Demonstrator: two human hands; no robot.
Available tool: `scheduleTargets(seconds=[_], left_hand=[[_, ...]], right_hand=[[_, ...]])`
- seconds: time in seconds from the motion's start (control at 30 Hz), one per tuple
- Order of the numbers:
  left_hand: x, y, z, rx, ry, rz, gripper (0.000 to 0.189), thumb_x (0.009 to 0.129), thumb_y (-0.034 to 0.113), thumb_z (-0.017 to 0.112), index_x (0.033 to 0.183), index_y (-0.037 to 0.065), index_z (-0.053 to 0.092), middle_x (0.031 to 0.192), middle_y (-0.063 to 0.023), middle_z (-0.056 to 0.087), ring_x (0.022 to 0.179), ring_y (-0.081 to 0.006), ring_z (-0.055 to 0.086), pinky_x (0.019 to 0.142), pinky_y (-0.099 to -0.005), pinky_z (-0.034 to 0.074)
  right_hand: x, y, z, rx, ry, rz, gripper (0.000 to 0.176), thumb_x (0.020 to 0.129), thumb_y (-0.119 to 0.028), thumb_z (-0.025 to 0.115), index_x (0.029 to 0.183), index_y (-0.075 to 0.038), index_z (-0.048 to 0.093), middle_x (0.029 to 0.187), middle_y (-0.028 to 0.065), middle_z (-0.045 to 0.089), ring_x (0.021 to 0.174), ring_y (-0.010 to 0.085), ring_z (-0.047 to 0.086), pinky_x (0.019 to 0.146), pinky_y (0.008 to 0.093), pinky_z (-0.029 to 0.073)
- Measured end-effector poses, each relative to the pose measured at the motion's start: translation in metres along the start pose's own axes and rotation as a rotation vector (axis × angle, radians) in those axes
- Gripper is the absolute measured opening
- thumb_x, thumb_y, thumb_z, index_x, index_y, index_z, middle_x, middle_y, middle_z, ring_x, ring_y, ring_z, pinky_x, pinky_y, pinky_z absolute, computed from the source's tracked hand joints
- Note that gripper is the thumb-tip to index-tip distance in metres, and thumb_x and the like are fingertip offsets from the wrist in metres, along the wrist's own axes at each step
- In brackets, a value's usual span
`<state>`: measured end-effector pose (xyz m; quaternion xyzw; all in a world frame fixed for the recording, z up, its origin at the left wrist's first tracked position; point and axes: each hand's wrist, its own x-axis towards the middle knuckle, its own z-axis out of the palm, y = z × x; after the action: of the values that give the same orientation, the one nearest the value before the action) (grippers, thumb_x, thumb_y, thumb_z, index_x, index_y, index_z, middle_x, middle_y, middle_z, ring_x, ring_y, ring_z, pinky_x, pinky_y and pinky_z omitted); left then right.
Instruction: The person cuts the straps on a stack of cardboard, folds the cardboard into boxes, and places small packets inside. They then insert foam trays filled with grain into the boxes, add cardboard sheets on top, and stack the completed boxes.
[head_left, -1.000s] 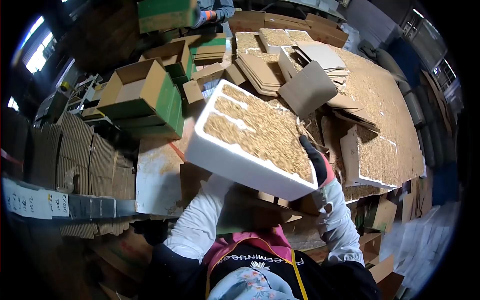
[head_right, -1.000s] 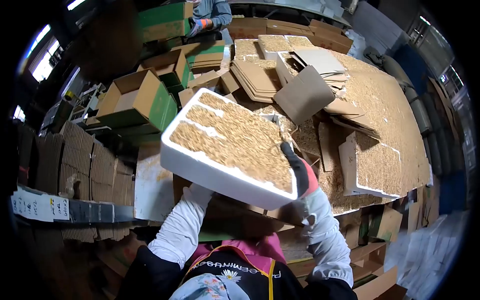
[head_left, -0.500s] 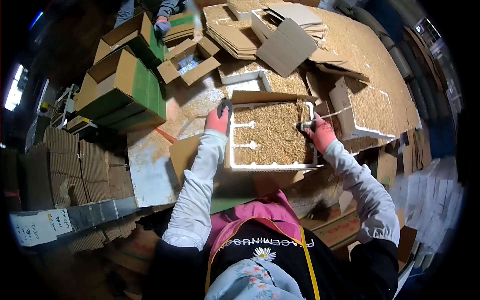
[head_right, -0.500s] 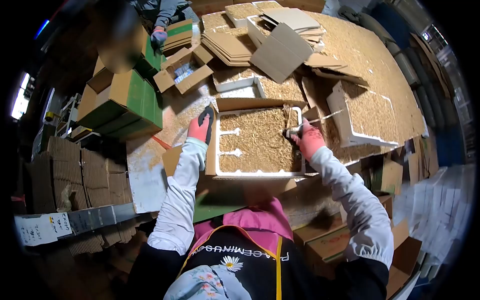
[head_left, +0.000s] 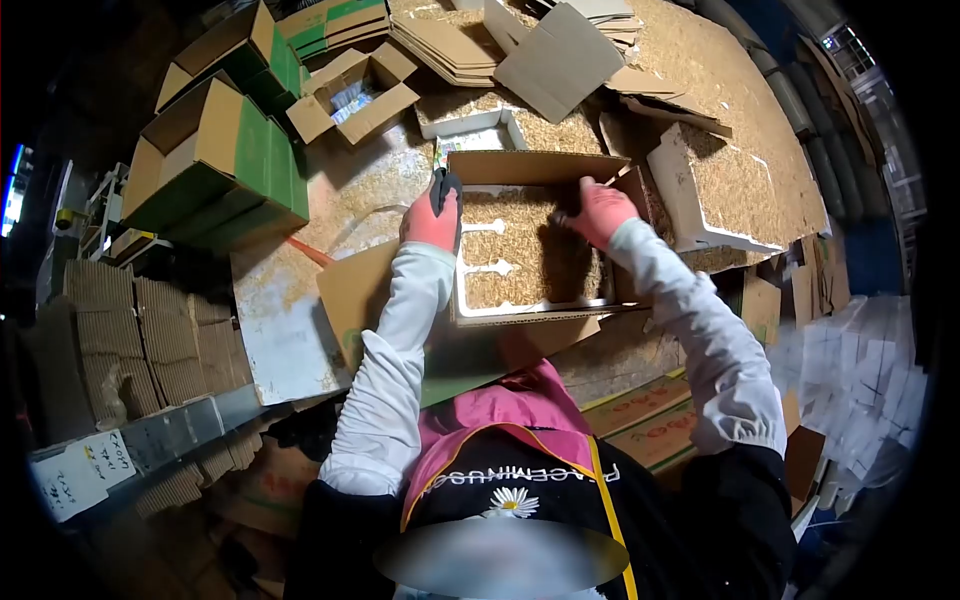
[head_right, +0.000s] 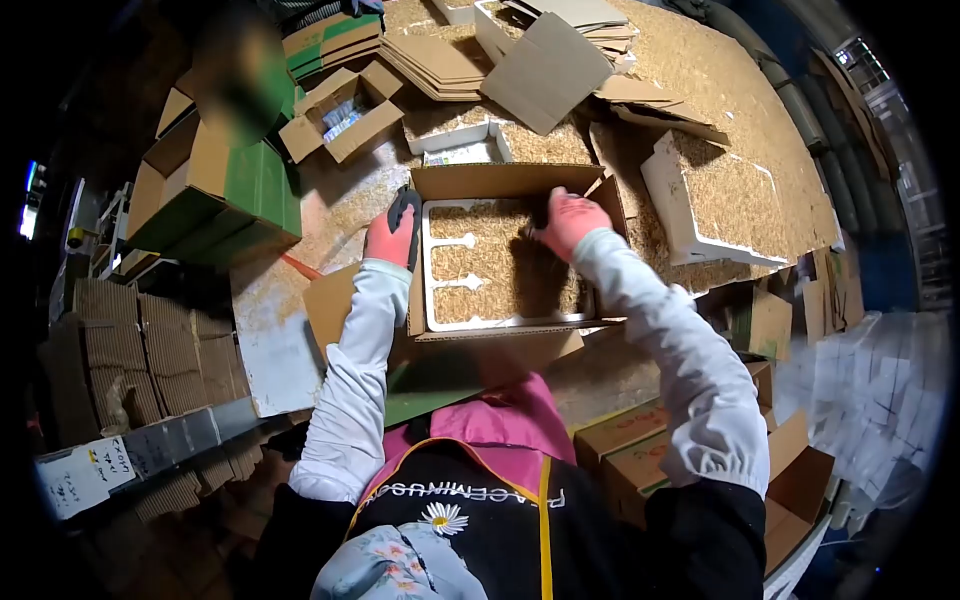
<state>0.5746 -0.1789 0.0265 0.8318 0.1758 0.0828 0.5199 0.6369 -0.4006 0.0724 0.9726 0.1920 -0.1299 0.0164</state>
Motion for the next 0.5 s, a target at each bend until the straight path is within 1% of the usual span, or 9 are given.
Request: scheduleTargets(seconds=[0.13, 0.2, 0.27, 0.3, 0.33, 0.4, 0.43, 0.47, 0.5], left_hand=[[-0.004, 0.002, -0.004, -0.196, 0.02, 0.042, 0.038, 0.078, 0.026, 0.047, 0.107, 0.002, 0.048, 0.091, -0.0206, 0.055, 0.085, -0.0325, 0.053, 0.075, -0.0328, 0.04], [0.002, -0.009, 0.0, -0.127, 0.003, 0.03, 0.038, 0.078, 0.026, 0.047, 0.108, 0.002, 0.048, 0.09, -0.0205, 0.056, 0.084, -0.0325, 0.053, 0.074, -0.0331, 0.041], [0.006, -0.012, 0.002, -0.058, -0.028, 0.029, 0.038, 0.078, 0.026, 0.047, 0.108, 0.002, 0.048, 0.09, -0.0204, 0.056, 0.083, -0.0324, 0.054, 0.073, -0.0334, 0.041], [0.006, -0.01, 0.001, -0.055, -0.036, 0.022, 0.038, 0.078, 0.026, 0.047, 0.107, 0.002, 0.048, 0.089, -0.0204, 0.056, 0.082, -0.0325, 0.054, 0.073, -0.0336, 0.041], [0.004, -0.006, 0.001, -0.053, -0.044, 0.014, 0.038, 0.078, 0.026, 0.047, 0.107, 0.002, 0.048, 0.089, -0.0204, 0.056, 0.082, -0.0326, 0.054, 0.072, -0.0338, 0.041], [0.001, 0.003, 0.0, -0.102, -0.015, 0.039, 0.038, 0.078, 0.025, 0.047, 0.108, 0.002, 0.048, 0.089, -0.0207, 0.056, 0.082, -0.0328, 0.054, 0.072, -0.034, 0.041], [0.001, 0.0, 0.002, -0.09, -0.009, 0.049, 0.038, 0.078, 0.025, 0.047, 0.108, 0.003, 0.048, 0.089, -0.0206, 0.056, 0.082, -0.0327, 0.054, 0.072, -0.0342, 0.041], [0.0, -0.001, 0.003, -0.073, -0.008, 0.061, 0.038, 0.078, 0.025, 0.047, 0.109, 0.003, 0.048, 0.088, -0.0206, 0.056, 0.082, -0.0327, 0.054, 0.072, -0.0344, 0.041], [-0.001, 0.004, 0.0, -0.049, -0.049, -0.003, 0.038, 0.078, 0.026, 0.046, 0.11, 0.004, 0.047, 0.089, -0.0204, 0.056, 0.084, -0.0326, 0.053, 0.073, -0.0345, 0.041]], right_hand=[[-0.016, 0.004, 0.001, -0.026, 0.129, -0.121, 0.026, 0.072, -0.013, 0.053, 0.096, -0.003, 0.05, 0.088, 0.0154, 0.055, 0.084, 0.0283, 0.054, 0.072, 0.035, 0.044], [-0.065, 0.025, -0.045, 0.202, 0.478, -0.222, 0.021, 0.072, -0.001, 0.046, 0.088, -0.01, 0.055, 0.079, 0.0121, 0.056, 0.076, 0.0278, 0.055, 0.064, 0.0362, 0.045], [-0.11, 0.072, -0.083, 0.29, 0.633, 0.05, 0.025, 0.07, -0.004, 0.051, 0.094, -0.01, 0.054, 0.085, 0.0093, 0.056, 0.071, 0.0227, 0.055, 0.062, 0.0334, 0.046], [-0.126, 0.079, -0.112, -0.364, 0.391, 0.444, 0.024, 0.08, -0.012, 0.042, 0.101, -0.01, 0.053, 0.097, 0.0108, 0.053, 0.086, 0.0198, 0.051, 0.073, 0.0274, 0.042], [-0.128, 0.054, -0.12, -0.962, 0.357, 0.747, 0.029, 0.08, -0.01, 0.04, 0.107, -0.012, 0.05, 0.112, 0.0104, 0.045, 0.1, 0.0231, 0.045, 0.078, 0.0309, 0.041], [-0.122, 0.067, -0.092, -0.814, 0.603, 0.469, 0.035, 0.078, -0.01, 0.041, 0.113, -0.013, 0.045, 0.122, 0.0102, 0.036, 0.111, 0.0262, 0.036, 0.082, 0.0338, 0.039], [-0.106, 0.071, -0.061, 0.039, 0.626, 0.044, 0.043, 0.076, -0.016, 0.045, 0.117, -0.006, 0.034, 0.105, 0.0183, 0.046, 0.097, 0.0297, 0.045, 0.079, 0.0422, 0.038], [-0.091, 0.048, -0.035, -0.179, 0.201, 0.087, 0.04, 0.077, -0.012, 0.042, 0.117, -0.012, 0.04, 0.106, 0.0165, 0.048, 0.081, 0.0302, 0.054, 0.067, 0.0351, 0.045], [-0.074, -0.018, -0.055, -0.038, 0.053, 0.002, 0.04, 0.075, -0.01, 0.038, 0.113, 0.0, 0.035, 0.096, 0.0232, 0.049, 0.087, 0.0313, 0.052, 0.068, 0.0369, 0.044]])
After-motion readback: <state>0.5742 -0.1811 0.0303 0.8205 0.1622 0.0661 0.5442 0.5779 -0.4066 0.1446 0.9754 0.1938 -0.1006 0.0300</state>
